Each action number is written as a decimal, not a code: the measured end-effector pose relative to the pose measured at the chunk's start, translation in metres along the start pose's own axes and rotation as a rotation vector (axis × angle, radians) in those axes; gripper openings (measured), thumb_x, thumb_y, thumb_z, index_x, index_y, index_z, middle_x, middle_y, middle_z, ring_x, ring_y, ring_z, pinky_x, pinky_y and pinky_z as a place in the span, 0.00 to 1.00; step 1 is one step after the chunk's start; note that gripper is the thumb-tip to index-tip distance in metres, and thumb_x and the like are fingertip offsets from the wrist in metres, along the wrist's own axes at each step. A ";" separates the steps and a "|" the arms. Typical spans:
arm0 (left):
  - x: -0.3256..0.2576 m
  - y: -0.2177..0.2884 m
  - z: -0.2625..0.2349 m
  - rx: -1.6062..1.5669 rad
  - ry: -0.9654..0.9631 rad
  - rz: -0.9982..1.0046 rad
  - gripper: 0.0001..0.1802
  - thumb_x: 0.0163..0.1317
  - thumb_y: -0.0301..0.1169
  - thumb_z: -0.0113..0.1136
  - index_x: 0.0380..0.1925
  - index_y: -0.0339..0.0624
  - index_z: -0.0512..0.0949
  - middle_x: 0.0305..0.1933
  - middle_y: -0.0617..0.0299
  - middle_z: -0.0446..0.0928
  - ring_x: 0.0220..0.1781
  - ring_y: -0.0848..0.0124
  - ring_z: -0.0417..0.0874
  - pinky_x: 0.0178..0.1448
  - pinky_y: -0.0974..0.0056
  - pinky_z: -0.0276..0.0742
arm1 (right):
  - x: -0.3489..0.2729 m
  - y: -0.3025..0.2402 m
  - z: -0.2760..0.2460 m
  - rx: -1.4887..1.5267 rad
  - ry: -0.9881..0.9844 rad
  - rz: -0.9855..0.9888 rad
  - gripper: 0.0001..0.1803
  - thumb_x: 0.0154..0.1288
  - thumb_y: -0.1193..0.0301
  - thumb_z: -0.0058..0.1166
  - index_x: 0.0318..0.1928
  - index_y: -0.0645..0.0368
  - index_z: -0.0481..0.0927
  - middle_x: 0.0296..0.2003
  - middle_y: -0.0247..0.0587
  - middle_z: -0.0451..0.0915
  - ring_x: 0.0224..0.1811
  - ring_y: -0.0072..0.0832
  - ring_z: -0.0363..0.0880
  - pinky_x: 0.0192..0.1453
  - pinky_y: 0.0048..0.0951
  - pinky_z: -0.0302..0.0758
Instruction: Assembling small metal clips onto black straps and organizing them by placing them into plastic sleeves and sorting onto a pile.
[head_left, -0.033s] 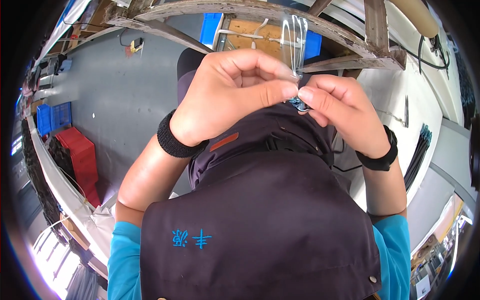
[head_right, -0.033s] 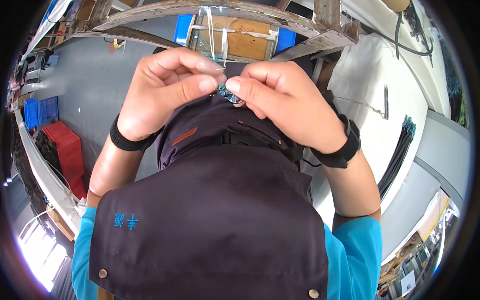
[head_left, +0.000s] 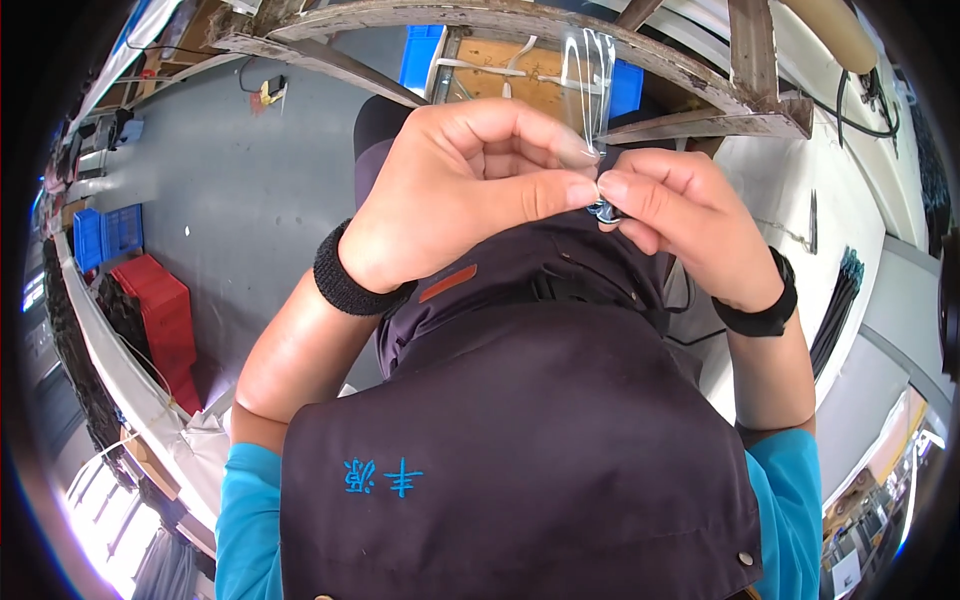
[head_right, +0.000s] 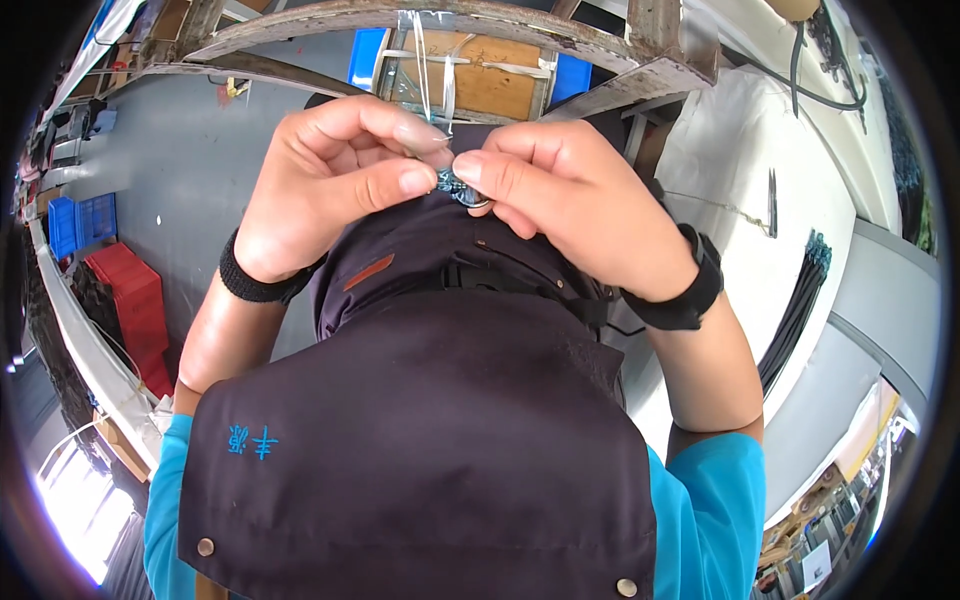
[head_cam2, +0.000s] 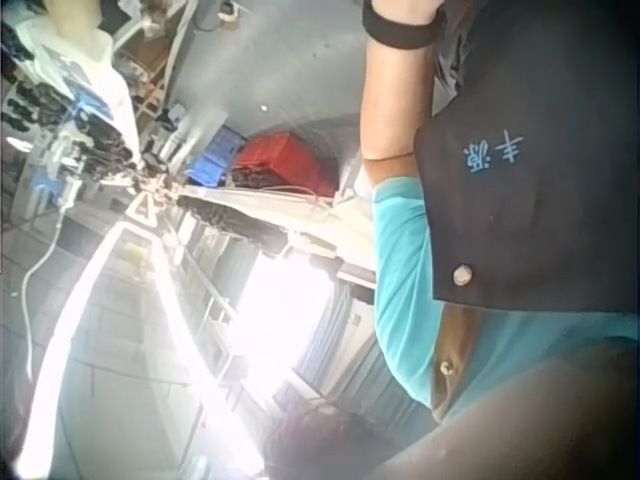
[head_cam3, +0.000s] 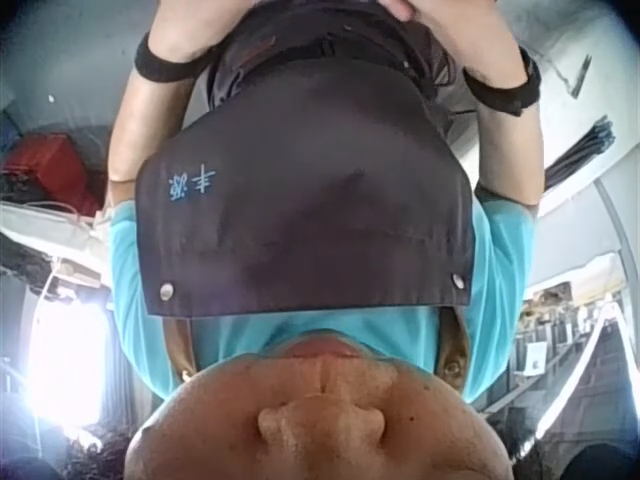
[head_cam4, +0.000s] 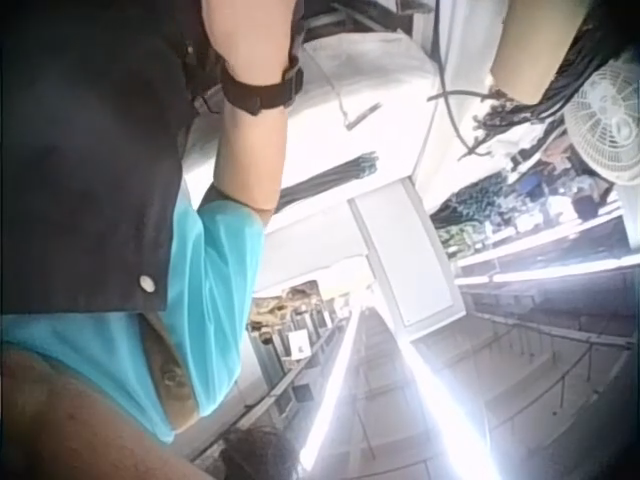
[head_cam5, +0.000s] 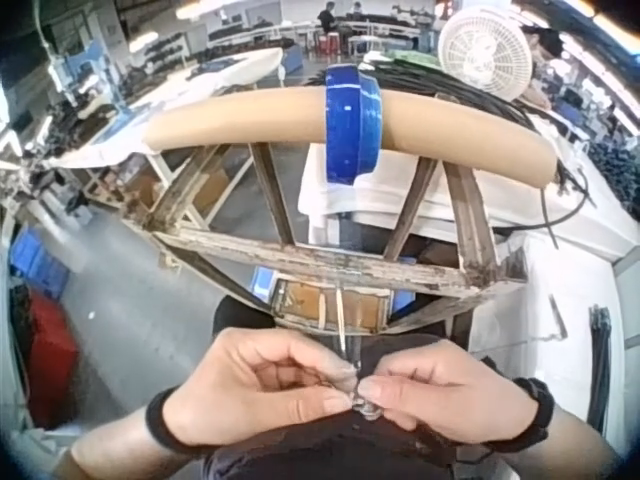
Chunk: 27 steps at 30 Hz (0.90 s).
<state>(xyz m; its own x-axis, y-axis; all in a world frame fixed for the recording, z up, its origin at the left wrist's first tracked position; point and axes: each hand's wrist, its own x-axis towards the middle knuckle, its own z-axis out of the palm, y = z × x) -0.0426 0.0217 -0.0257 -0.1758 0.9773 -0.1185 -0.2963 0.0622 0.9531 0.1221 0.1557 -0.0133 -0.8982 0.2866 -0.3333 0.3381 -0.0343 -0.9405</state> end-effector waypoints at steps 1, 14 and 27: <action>-0.001 0.000 0.001 -0.037 -0.014 -0.026 0.07 0.58 0.18 0.59 0.38 0.34 0.77 0.39 0.57 0.80 0.42 0.72 0.81 0.51 0.68 0.76 | 0.001 0.000 0.000 0.111 -0.034 0.064 0.17 0.66 0.62 0.51 0.26 0.63 0.78 0.15 0.25 0.67 0.17 0.13 0.61 0.21 0.18 0.57; 0.000 0.001 -0.001 -0.082 0.043 -0.111 0.09 0.57 0.17 0.59 0.38 0.37 0.77 0.40 0.59 0.79 0.43 0.73 0.80 0.51 0.68 0.77 | -0.006 0.022 0.024 -0.661 0.426 -0.842 0.22 0.46 0.74 0.66 0.45 0.57 0.77 0.27 0.40 0.76 0.26 0.35 0.76 0.30 0.27 0.74; -0.003 -0.015 0.003 -0.085 0.081 -0.003 0.07 0.62 0.23 0.56 0.39 0.36 0.77 0.40 0.58 0.80 0.44 0.71 0.80 0.48 0.67 0.78 | -0.005 -0.004 0.004 -0.432 0.225 -0.324 0.11 0.62 0.68 0.54 0.27 0.62 0.77 0.16 0.38 0.71 0.18 0.26 0.68 0.23 0.26 0.64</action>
<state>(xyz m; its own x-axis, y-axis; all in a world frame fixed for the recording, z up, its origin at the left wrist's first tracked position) -0.0346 0.0188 -0.0384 -0.2491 0.9574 -0.1463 -0.3745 0.0441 0.9262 0.1243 0.1503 -0.0077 -0.9091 0.4153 0.0335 0.1824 0.4690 -0.8641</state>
